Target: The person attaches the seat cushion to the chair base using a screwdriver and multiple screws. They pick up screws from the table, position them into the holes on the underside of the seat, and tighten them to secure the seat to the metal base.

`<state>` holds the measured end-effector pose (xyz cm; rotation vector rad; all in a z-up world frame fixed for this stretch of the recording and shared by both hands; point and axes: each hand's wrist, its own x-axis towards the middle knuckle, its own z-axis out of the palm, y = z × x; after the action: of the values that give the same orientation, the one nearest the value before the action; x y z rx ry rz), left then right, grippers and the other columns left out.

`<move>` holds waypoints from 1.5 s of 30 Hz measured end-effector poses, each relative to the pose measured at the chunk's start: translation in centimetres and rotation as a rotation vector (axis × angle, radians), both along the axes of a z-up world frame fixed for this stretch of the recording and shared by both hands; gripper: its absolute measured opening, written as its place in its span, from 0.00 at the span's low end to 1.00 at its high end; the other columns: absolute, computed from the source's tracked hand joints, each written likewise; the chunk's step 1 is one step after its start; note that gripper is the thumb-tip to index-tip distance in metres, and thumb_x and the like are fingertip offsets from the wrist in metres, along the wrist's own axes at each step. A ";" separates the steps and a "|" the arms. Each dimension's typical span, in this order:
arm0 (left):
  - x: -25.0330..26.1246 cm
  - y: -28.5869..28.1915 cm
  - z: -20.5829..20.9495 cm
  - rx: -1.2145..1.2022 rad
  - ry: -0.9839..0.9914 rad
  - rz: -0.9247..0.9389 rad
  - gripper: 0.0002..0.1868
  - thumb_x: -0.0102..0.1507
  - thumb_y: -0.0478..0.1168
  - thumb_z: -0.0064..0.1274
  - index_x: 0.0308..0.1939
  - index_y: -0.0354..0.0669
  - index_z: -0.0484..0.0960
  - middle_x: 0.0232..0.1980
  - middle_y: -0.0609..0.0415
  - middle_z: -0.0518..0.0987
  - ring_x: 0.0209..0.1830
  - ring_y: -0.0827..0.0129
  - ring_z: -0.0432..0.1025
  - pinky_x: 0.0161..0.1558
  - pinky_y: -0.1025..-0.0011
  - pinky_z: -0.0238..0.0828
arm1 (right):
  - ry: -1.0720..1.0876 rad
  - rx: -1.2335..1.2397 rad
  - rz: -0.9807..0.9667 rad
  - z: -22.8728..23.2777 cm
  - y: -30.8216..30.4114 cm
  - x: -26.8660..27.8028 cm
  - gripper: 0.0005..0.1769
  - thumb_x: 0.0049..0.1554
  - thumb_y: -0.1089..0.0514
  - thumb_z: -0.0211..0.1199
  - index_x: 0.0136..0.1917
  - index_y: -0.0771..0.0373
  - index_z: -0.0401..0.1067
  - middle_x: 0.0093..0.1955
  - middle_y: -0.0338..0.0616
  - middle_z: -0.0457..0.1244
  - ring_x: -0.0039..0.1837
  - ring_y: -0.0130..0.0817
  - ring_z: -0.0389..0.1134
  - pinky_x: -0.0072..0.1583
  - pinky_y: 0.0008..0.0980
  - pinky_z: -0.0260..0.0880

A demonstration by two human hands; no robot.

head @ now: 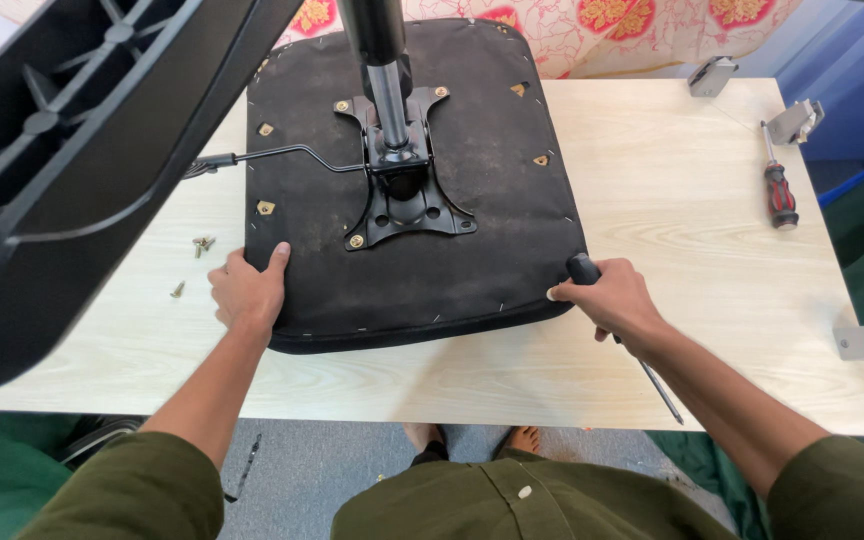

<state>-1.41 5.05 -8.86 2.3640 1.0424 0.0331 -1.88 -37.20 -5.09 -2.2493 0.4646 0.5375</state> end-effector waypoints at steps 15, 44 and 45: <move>3.6 -16.1 4.6 0.312 -0.384 -1.055 0.35 0.51 0.54 0.69 0.62 0.56 0.78 0.51 0.53 0.71 0.54 0.59 0.65 0.51 0.58 0.60 | -0.545 0.015 0.446 -0.9 4.3 0.5 0.14 0.48 0.55 0.69 0.31 0.67 0.72 0.79 0.45 0.56 0.43 0.36 0.73 0.50 0.39 0.74; 4.5 -17.9 3.0 0.193 -0.192 -0.878 0.19 0.58 0.51 0.64 0.52 0.63 0.81 0.50 0.59 0.72 0.56 0.61 0.64 0.56 0.54 0.57 | -0.362 0.243 0.244 -0.2 4.4 0.4 0.11 0.48 0.57 0.67 0.30 0.67 0.73 0.78 0.42 0.58 0.23 0.27 0.65 0.26 0.25 0.67; 3.6 -17.8 2.6 0.196 -0.278 -0.896 0.17 0.60 0.50 0.62 0.53 0.62 0.81 0.49 0.58 0.72 0.54 0.62 0.65 0.55 0.55 0.57 | -0.366 0.246 0.240 -0.2 4.4 0.4 0.11 0.48 0.57 0.66 0.30 0.67 0.73 0.78 0.42 0.59 0.23 0.26 0.65 0.26 0.25 0.67</move>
<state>2.23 -12.71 -6.31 2.6902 -0.2022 0.1289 -1.46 -32.83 -5.27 -2.1111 -0.0559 0.2727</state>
